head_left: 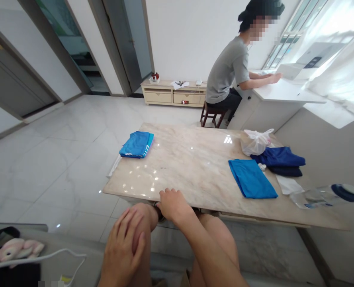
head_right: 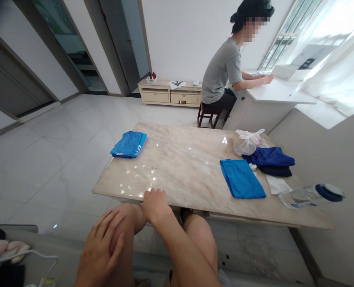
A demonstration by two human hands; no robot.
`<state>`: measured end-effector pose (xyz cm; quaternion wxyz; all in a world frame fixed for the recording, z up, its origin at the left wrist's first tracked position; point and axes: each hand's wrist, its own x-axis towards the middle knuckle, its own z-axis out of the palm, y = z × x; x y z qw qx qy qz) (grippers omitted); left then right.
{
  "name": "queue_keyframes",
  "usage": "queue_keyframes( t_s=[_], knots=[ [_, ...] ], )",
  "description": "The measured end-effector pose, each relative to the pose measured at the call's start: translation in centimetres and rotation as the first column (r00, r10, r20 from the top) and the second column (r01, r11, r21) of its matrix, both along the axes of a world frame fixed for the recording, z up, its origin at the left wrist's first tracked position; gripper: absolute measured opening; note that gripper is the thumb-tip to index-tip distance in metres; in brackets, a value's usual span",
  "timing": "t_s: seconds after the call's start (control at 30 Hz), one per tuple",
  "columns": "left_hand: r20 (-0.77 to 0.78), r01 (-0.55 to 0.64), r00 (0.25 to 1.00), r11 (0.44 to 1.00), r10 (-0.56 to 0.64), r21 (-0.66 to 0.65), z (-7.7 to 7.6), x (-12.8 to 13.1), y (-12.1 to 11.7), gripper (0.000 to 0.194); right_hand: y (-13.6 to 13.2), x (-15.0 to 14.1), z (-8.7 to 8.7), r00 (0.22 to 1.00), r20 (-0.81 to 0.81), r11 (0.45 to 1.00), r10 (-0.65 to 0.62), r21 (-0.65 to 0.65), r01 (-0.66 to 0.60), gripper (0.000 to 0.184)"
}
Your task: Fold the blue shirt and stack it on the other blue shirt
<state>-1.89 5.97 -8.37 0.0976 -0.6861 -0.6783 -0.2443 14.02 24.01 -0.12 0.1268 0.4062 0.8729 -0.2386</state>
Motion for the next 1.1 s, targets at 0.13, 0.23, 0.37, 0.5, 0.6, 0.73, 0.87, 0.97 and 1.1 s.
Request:
queue_keyframes(
  t_s=[0.13,0.23,0.37,0.5,0.6,0.73,0.87,0.97,1.1],
  knots=[
    [0.005,-0.008,1.000,1.000,0.008,-0.005,0.2,1.0,0.1,0.054,0.3,1.5,0.0,0.998,-0.002,0.998,-0.063,0.001,0.063,0.043],
    [0.009,0.005,1.000,1.000,-0.005,-0.011,0.5,1.6,0.2,0.053,0.3,2.0,0.0,0.999,-0.006,0.999,-0.049,-0.021,0.048,0.044],
    [0.047,0.021,0.999,1.000,-0.021,-0.003,0.3,1.5,0.0,0.051,0.3,2.1,0.1,0.998,0.036,0.998,-0.050,-0.040,0.052,0.045],
    [0.297,-0.035,0.953,0.997,0.055,-0.072,-0.3,-0.5,1.0,0.041,0.8,2.1,0.1,0.992,0.072,0.992,-0.101,-0.061,0.106,0.045],
    [0.603,-0.053,0.771,0.964,0.205,-0.260,-1.0,-3.5,4.0,0.042,1.5,2.0,0.0,0.982,0.109,0.987,-0.154,-0.031,0.158,0.044],
    [0.738,-0.056,0.603,0.939,0.303,-0.339,-2.2,-8.5,11.7,0.050,2.7,1.8,-0.2,0.975,0.100,0.980,-0.199,0.040,0.196,0.042],
    [0.569,-0.254,0.693,0.889,0.443,-0.382,-3.0,-12.7,22.1,0.062,3.0,1.8,-0.4,0.973,0.092,0.977,-0.212,0.044,0.208,0.042],
    [0.399,-0.381,0.745,0.831,0.535,-0.404,-3.4,-15.1,29.0,0.069,2.8,1.6,-0.6,0.974,0.097,0.979,-0.205,0.023,0.203,0.039],
    [0.243,-0.485,0.725,0.728,0.644,-0.483,-5.1,-17.6,34.9,0.073,3.1,1.6,-0.7,0.970,0.090,0.974,-0.226,-0.010,0.228,0.036]
  ],
)
